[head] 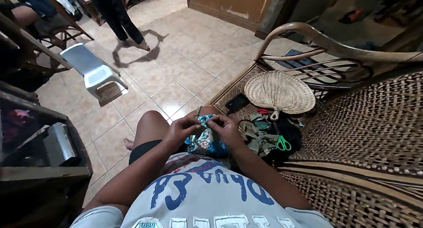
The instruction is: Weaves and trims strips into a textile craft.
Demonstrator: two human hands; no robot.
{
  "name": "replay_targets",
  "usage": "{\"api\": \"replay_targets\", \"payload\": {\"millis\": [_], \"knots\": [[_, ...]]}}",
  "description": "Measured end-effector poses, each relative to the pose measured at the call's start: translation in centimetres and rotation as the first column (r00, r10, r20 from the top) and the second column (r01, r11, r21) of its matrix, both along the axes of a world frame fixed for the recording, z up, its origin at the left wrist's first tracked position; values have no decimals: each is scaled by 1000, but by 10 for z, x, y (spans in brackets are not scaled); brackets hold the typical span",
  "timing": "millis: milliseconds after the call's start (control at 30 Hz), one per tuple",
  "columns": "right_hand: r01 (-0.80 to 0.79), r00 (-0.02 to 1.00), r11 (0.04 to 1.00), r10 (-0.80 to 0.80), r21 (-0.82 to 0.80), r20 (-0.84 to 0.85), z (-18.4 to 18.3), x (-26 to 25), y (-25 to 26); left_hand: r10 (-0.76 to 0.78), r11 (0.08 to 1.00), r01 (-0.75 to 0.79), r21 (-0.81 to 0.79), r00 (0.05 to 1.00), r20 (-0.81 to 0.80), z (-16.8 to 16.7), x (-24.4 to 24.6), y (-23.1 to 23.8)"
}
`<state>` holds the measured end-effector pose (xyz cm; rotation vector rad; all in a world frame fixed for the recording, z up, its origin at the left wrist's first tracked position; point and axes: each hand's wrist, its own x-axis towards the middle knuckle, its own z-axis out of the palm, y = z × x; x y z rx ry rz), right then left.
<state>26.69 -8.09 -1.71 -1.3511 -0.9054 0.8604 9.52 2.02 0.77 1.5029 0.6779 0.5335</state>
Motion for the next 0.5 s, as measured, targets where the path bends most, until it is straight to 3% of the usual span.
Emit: {"api": "replay_targets", "payload": {"millis": [100,233,500], "knots": [[-27,999,999,27,-16,-43,-7,-11,4,10,999,-10,-48,1000,-2,1,-1,-1],[-42,943,997,17,-68,-333,-4,-24,6,47,996,-44,-76,999,27,1,-1,-1],[2,841,990,-79,-143,-536,4,-33,7,100,989,-100,-113,995,-7,-1,5,-6]]}}
